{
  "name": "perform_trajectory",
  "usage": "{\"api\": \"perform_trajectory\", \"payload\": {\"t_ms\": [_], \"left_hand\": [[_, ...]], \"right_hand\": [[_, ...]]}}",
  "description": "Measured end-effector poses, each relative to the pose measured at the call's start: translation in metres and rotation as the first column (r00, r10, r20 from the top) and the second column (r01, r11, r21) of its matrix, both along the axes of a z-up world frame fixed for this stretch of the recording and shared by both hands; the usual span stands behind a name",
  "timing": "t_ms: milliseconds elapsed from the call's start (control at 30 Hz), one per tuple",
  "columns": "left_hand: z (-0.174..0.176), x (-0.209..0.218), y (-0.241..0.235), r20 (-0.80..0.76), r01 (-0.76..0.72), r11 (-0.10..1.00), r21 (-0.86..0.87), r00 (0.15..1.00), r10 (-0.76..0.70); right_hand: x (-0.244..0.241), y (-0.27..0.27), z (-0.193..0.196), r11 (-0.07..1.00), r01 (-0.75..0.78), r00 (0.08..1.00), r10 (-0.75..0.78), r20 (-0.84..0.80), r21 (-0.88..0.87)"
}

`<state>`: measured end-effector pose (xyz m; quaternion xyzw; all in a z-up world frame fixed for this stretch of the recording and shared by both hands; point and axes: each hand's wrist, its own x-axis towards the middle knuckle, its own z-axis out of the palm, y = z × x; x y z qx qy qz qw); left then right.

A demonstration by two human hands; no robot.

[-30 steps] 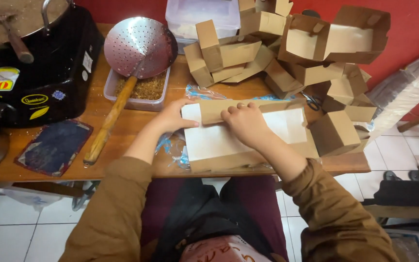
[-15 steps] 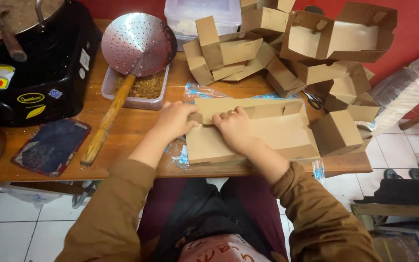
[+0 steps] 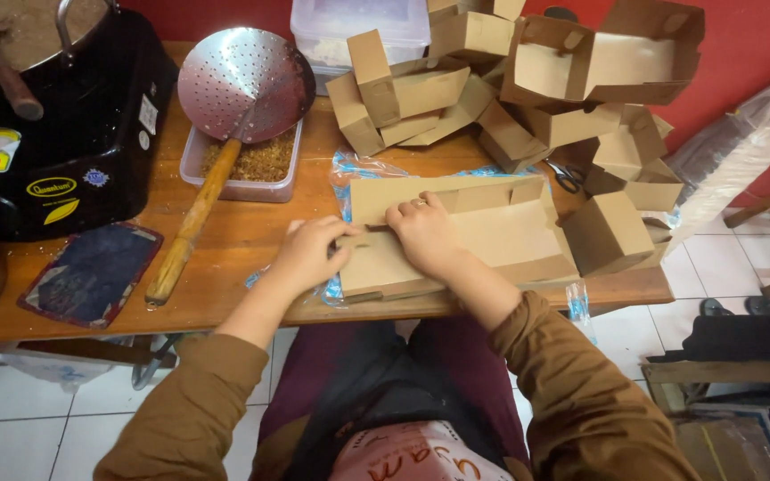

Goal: The person assembles small cardboard boxes by folding flaps and securing tabs. They handle flat cardboard sheets, fold them into box shapes, and place finished boxes on a pile. The person briefly stirs a pot on a portable stove before returning to box assembly.

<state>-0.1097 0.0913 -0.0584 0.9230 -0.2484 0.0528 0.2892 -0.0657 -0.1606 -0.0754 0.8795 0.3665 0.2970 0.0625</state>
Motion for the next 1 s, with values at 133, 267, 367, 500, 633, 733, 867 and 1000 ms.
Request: {"api": "perform_trajectory", "payload": {"t_ms": [133, 267, 367, 500, 633, 733, 867, 1000], "left_hand": [[-0.003, 0.003, -0.005, -0.049, -0.111, 0.958, -0.265, 0.994, 0.101], [-0.017, -0.004, -0.019, -0.245, -0.253, 0.475, -0.843, 0.966, 0.078], [-0.024, -0.016, -0.033, -0.361, -0.343, 0.205, -0.917, 0.931, -0.053], [-0.035, -0.017, -0.047, -0.394, -0.37, 0.23, -0.9, 0.916, -0.067], [0.009, -0.029, -0.046, -0.321, -0.287, 0.497, -0.819, 0.947, 0.018], [-0.006, -0.026, -0.044, -0.334, -0.294, 0.557, -0.777, 0.942, 0.031], [-0.023, -0.015, -0.05, -0.321, -0.285, 0.627, -0.725, 0.945, 0.058], [-0.039, -0.01, -0.061, -0.303, -0.304, 0.716, -0.629, 0.943, 0.134]], "right_hand": [[0.003, -0.003, 0.015, 0.999, 0.015, 0.975, -0.005, -0.221, 0.041], [0.002, -0.003, 0.036, 0.96, 0.075, 0.936, 0.025, -0.351, 0.268], [0.005, -0.002, 0.036, 0.899, 0.126, 0.91, 0.064, -0.41, 0.42], [0.002, 0.006, 0.038, 0.777, 0.18, 0.888, 0.135, -0.439, 0.603], [-0.01, 0.002, 0.041, 0.892, 0.041, 0.998, -0.012, -0.067, 0.45], [-0.028, 0.002, 0.051, 0.909, 0.047, 0.981, 0.037, -0.192, 0.415], [-0.041, 0.006, 0.047, 0.951, 0.074, 0.827, 0.109, -0.552, 0.299], [-0.044, 0.008, 0.033, 0.974, 0.104, 0.742, 0.058, -0.668, 0.2]]}}
